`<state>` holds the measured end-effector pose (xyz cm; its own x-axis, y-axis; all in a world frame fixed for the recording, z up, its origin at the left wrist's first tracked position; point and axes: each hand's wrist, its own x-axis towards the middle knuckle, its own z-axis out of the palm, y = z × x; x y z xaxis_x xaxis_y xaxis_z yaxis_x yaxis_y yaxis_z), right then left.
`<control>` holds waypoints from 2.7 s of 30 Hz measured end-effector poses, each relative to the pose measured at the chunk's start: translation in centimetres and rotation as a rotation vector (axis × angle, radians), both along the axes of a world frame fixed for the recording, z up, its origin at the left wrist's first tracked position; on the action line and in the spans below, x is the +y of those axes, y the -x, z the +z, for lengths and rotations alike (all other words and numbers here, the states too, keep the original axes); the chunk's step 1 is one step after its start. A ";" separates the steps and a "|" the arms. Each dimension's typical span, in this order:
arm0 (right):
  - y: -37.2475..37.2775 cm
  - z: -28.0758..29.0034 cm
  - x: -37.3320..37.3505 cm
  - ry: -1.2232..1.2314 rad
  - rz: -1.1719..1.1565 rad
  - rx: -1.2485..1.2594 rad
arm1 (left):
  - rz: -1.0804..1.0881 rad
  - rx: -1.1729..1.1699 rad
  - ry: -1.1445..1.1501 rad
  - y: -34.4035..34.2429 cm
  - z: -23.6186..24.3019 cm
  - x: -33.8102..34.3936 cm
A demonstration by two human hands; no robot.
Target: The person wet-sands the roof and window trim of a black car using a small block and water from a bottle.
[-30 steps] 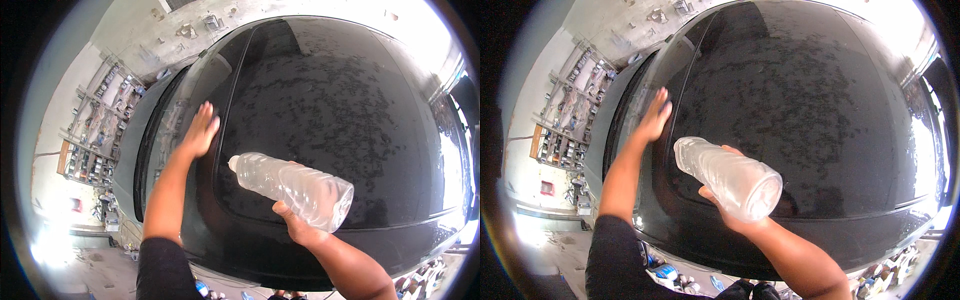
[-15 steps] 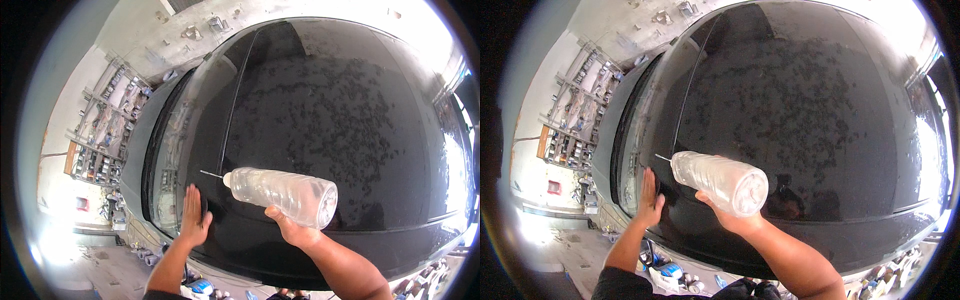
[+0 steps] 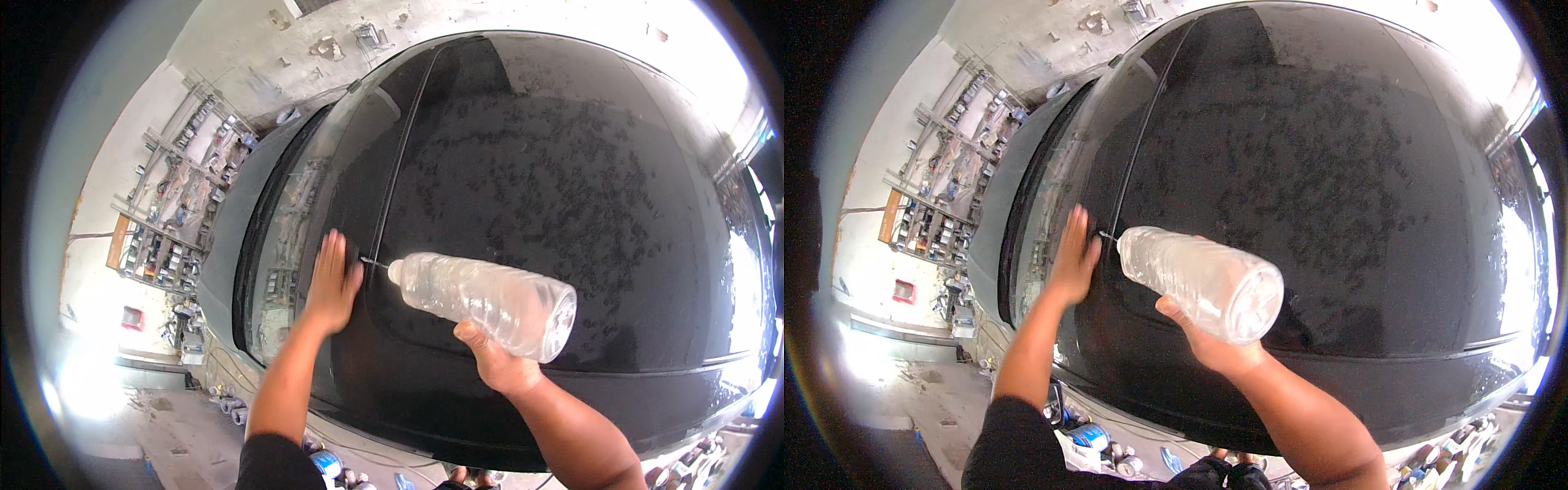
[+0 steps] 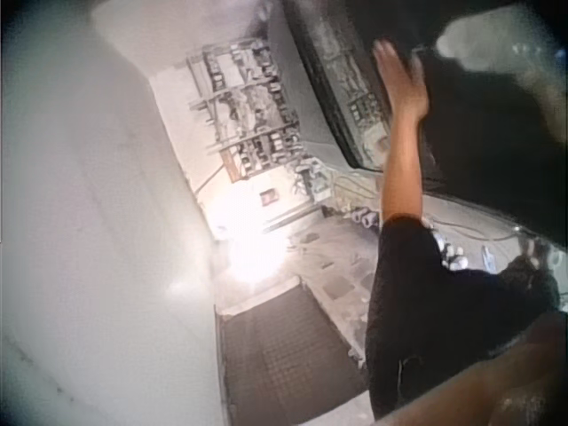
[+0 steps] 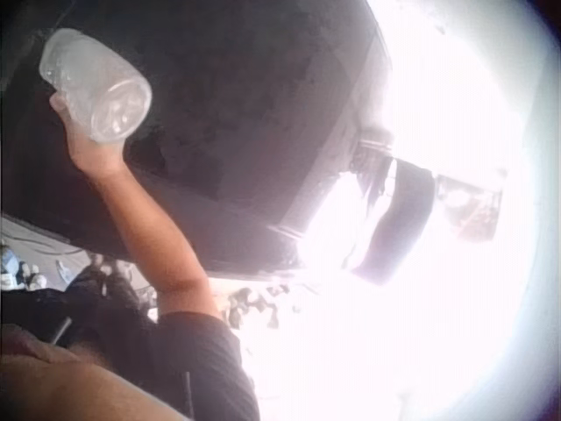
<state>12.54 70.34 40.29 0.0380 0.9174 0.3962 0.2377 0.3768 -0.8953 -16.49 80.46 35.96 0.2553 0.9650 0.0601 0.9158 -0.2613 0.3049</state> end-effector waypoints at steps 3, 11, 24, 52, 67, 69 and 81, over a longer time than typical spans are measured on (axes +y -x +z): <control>1.1 0.9 -0.2 -0.023 0.042 0.082 | -0.013 0.062 0.020 2.7 1.0 -11.5; 0.6 2.2 -0.2 -0.051 0.068 -0.020 | 0.109 -0.046 -0.032 2.6 -0.4 11.6; 1.0 0.7 -0.3 0.021 0.089 0.224 | 0.264 -0.069 0.092 7.3 -2.2 -5.1; 1.4 1.1 -0.4 0.083 0.130 0.142 | 0.556 -1.107 -0.009 13.8 7.9 1.5; 1.1 1.2 -0.5 0.139 0.132 0.158 | 0.608 -0.814 0.329 13.0 4.9 5.0; 1.1 1.3 -0.5 0.177 0.146 0.189 | 0.563 -0.770 0.238 12.8 4.6 5.0; 1.1 0.9 -0.3 0.063 0.142 0.139 | 0.490 -0.169 -0.008 13.7 2.7 7.8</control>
